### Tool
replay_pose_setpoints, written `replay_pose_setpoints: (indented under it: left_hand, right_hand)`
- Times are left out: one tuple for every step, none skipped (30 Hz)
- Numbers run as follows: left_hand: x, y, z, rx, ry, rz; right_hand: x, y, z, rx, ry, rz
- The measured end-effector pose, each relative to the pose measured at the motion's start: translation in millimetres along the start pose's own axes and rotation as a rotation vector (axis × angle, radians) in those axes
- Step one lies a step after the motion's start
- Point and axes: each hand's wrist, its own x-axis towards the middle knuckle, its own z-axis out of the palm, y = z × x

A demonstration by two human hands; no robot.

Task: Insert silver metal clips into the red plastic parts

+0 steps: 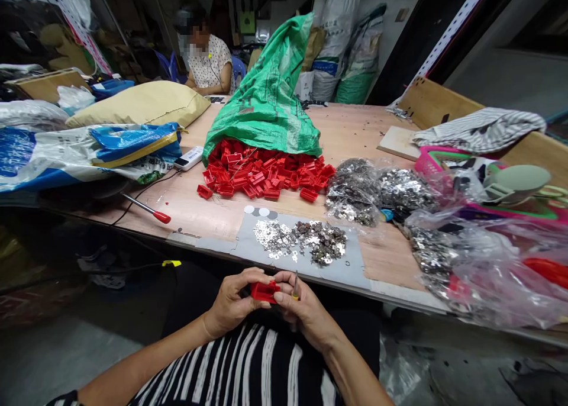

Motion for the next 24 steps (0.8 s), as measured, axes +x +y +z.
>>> replay_pose_setpoints:
  left_hand:
    - [-0.3, -2.2, -1.0, -0.037, 0.004, -0.026]
    - [-0.5, -4.4, -1.7, -0.077, 0.014, -0.064]
    - [-0.5, -6.4, -2.2, -0.121, 0.027, -0.109]
    - [-0.3, -8.2, -2.6, -0.167, 0.048, -0.156]
    - [0.2, -9.5, -2.9, -0.208, 0.080, -0.200]
    - [1.0, -10.5, -3.3, -0.240, 0.123, -0.238]
    - [2.1, -11.1, -4.0, -0.261, 0.175, -0.267]
    - [3.3, -11.5, -5.0, -0.270, 0.232, -0.288]
    - [4.5, -11.7, -6.3, -0.271, 0.286, -0.302]
    - [5.5, -11.8, -7.8, -0.264, 0.331, -0.311]
    - [6.3, -12.0, -9.6, -0.250, 0.362, -0.317]
    - [6.8, -12.2, -11.3, -0.230, 0.381, -0.320]
    - [7.0, -12.4, -13.0, -0.208, 0.393, -0.321]
    - [6.9, -12.7, -14.4, -0.189, 0.399, -0.321]
    - [6.6, -12.9, -15.5, -0.172, 0.402, -0.320]
    - [6.3, -13.2, -16.4, -0.158, 0.401, -0.318]
    - [5.9, -13.4, -17.0, -0.145, 0.398, -0.314]
    - [5.6, -13.7, -17.4, -0.134, 0.395, -0.311]
    - [5.4, -14.0, -17.7, -0.123, 0.394, -0.307]
    - [5.3, -14.4, -17.8, -0.113, 0.396, -0.303]
    - [5.3, -14.9, -17.9, -0.103, 0.400, -0.300]
    - [5.4, -15.4, -18.0, -0.091, 0.403, -0.297]
    - [5.5, -15.9, -18.0, -0.079, 0.405, -0.294]
    - [5.7, -16.3, -18.1, -0.064, 0.403, -0.290]
  right_hand:
    - [1.1, -0.6, 1.6, 0.020, 0.002, 0.002]
    - [2.6, -2.3, 3.4, 0.028, 0.004, -0.001]
    - [4.5, -5.1, 5.1, 0.020, 0.002, -0.009]
    - [7.0, -9.2, 6.5, -0.010, -0.010, -0.019]
    - [10.0, -14.4, 7.4, -0.065, -0.027, -0.035]
    - [13.5, -20.6, 7.7, -0.146, -0.040, -0.060]
    - [17.6, -27.5, 7.4, -0.257, -0.040, -0.094]
    - [22.1, -34.5, 6.5, -0.394, -0.008, -0.146]
    - [27.1, -41.3, 5.2, -0.558, 0.064, -0.217]
    - [32.3, -47.4, 3.8, -0.756, 0.148, -0.294]
    - [37.7, -52.4, 2.5, -0.949, 0.219, -0.364]
    - [43.2, -56.2, 1.6, -1.116, 0.273, -0.418]
    - [48.6, -58.6, 1.3, -1.255, 0.300, -0.450]
    - [53.7, -59.9, 1.6, -1.362, 0.312, -0.463]
    - [58.5, -60.3, 2.6, -1.441, 0.314, -0.463]
    - [62.6, -60.0, 4.1, -1.502, 0.309, -0.452]
    - [66.2, -59.6, 6.0, -1.550, 0.304, -0.439]
    - [69.1, -59.1, 8.1, -1.589, 0.301, -0.426]
    - [71.3, -58.9, 10.1, -1.617, 0.296, -0.417]
    - [72.9, -59.0, 11.7, -1.636, 0.289, -0.410]
    - [74.0, -59.3, 13.0, -1.646, 0.283, -0.405]
    - [74.7, -59.7, 13.8, -1.648, 0.279, -0.402]
    - [75.0, -60.2, 14.1, -1.646, 0.275, -0.400]
    - [75.0, -60.6, 14.0, -1.645, 0.269, -0.399]
